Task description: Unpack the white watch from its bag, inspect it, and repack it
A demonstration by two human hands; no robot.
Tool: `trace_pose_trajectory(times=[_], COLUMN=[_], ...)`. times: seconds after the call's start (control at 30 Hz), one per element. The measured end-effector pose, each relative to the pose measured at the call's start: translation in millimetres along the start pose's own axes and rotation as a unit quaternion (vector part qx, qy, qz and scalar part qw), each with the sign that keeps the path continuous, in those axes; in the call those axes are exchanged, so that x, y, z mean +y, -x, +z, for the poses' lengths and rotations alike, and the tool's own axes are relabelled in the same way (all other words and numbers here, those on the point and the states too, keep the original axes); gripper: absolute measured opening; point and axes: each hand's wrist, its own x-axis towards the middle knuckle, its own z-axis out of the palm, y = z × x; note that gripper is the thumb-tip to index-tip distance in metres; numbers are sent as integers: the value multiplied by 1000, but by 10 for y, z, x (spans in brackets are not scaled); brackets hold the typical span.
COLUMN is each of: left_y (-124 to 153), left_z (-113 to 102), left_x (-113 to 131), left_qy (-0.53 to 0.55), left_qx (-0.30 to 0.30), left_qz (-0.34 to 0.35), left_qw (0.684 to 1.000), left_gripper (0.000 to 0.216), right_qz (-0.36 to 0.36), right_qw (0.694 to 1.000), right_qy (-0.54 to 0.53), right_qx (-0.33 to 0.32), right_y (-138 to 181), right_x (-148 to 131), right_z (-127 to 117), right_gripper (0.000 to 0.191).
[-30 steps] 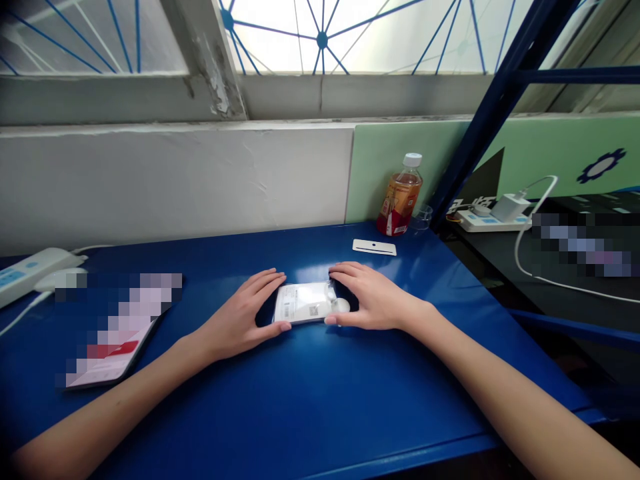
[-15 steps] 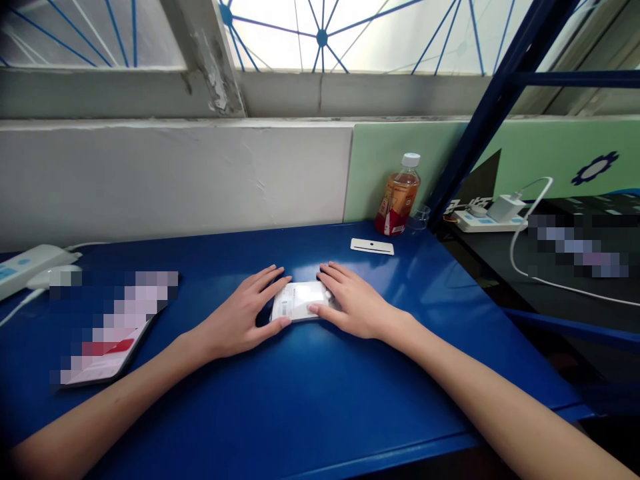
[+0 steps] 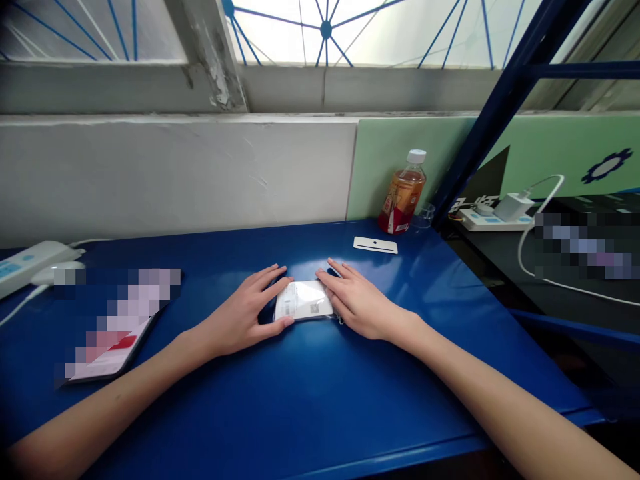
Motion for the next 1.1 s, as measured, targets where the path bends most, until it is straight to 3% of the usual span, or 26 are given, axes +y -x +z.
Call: trace_pose_trajectory(times=[0.67, 0.87, 1.0, 1.1], left_y=[-4, 1, 8, 6], left_z=[1, -9, -3, -1], left_x=[3, 3, -3, -2], left_qy=[2, -1, 2, -8], left_qx=[5, -1, 9, 11], left_qz=[6, 3, 1, -2], left_qw=[1000, 1000, 1000, 1000], left_gripper=[67, 65, 64, 65], right_qz=[1, 22, -14, -56], right_qw=[995, 995, 996, 998], right_qy=[-90, -91, -74, -19], right_qx=[-50, -46, -50, -6], right_y=[-19, 15, 41, 23], right_x=[64, 213, 318, 343], right_z=[-102, -133, -166, -172], right_gripper=[51, 50, 51, 43])
